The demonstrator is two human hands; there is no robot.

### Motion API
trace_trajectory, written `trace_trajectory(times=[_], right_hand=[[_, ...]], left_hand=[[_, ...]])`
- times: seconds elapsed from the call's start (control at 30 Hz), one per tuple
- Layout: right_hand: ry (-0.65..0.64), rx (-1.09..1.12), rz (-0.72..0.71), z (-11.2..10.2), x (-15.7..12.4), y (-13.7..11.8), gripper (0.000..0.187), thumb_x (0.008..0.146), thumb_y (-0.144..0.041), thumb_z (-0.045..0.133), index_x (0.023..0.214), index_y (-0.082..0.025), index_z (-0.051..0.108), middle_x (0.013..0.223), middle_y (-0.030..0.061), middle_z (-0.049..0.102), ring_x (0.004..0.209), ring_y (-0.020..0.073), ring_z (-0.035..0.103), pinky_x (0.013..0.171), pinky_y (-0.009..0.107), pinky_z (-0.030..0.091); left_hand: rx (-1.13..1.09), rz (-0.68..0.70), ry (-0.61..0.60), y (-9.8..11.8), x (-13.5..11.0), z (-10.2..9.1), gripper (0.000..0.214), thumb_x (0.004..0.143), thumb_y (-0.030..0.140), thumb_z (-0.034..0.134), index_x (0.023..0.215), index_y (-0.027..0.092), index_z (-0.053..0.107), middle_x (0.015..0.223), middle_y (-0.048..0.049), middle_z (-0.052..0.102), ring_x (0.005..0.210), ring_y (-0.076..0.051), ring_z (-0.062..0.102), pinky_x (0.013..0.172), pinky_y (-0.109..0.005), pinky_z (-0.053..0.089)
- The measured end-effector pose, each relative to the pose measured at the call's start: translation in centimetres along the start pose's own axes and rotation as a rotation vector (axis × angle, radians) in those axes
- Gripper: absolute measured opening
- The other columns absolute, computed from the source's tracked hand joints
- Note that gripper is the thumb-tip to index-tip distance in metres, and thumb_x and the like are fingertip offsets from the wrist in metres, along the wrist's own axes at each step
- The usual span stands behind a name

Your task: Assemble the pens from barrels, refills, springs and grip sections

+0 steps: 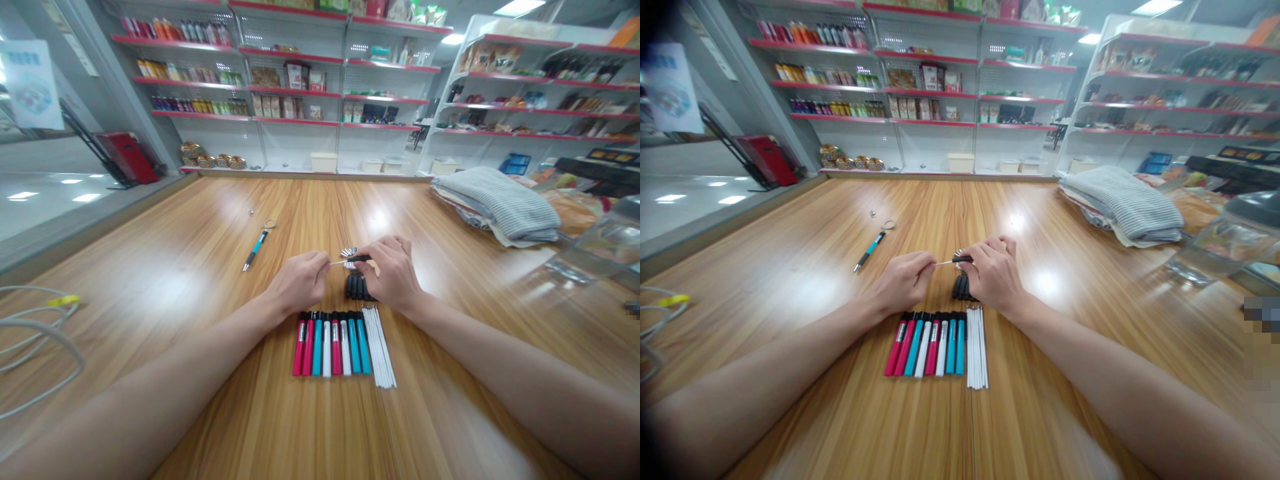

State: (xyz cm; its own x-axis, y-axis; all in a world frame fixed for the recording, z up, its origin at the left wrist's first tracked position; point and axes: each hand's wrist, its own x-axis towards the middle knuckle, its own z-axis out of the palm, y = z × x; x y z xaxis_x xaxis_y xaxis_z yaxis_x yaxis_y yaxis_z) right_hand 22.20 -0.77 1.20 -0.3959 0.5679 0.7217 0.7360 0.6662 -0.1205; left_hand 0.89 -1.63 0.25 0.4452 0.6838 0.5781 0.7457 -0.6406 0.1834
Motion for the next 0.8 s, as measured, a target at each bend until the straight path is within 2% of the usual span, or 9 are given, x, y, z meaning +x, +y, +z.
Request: trace_trajectory(times=[0.17, 0.27, 0.47, 0.8], right_hand=[[0.051, -0.047, 0.108, 0.2, 0.0, 1.3, 0.007, 0.083, -0.021, 0.055, 0.088, -0.019, 0.060, 0.086, 0.0043, 0.067, 0.087, 0.0226, 0.054, 0.088, 0.040, 0.026], [0.034, -0.040, 0.128, 0.4, 0.0, 1.7, 0.008, 0.084, -0.020, 0.054, 0.089, -0.019, 0.060, 0.085, 0.0041, 0.067, 0.085, 0.0220, 0.056, 0.087, 0.039, 0.027], [-0.009, 0.057, 0.083, 0.5, -0.1, 1.6, 0.017, 0.089, -0.019, 0.046, 0.100, -0.018, 0.059, 0.094, 0.0055, 0.068, 0.089, 0.0209, 0.058, 0.088, 0.037, 0.031], [-0.045, 0.076, 0.032, 0.7, -0.1, 1.1, 0.013, 0.089, -0.018, 0.046, 0.093, -0.016, 0.058, 0.089, 0.0064, 0.066, 0.085, 0.0210, 0.056, 0.083, 0.036, 0.035]], left_hand=[[0.016, -0.084, 0.053, -0.8, 0.0, -0.3, 0.021, 0.090, 0.019, 0.039, 0.075, 0.018, 0.054, 0.069, -0.0033, 0.056, 0.063, -0.015, 0.052, 0.059, -0.027, 0.037], [0.006, -0.102, 0.060, -1.2, -0.1, -0.2, 0.021, 0.090, 0.019, 0.039, 0.075, 0.018, 0.054, 0.069, -0.0031, 0.056, 0.063, -0.014, 0.052, 0.059, -0.027, 0.037], [0.006, -0.096, 0.047, -0.9, -0.1, -0.2, 0.021, 0.090, 0.020, 0.039, 0.075, 0.018, 0.053, 0.069, -0.0029, 0.056, 0.063, -0.015, 0.052, 0.059, -0.027, 0.036], [-0.086, -0.017, 0.010, -0.4, 0.0, 0.1, 0.020, 0.092, 0.021, 0.040, 0.078, 0.017, 0.053, 0.072, -0.0029, 0.057, 0.065, -0.013, 0.052, 0.060, -0.026, 0.038]])
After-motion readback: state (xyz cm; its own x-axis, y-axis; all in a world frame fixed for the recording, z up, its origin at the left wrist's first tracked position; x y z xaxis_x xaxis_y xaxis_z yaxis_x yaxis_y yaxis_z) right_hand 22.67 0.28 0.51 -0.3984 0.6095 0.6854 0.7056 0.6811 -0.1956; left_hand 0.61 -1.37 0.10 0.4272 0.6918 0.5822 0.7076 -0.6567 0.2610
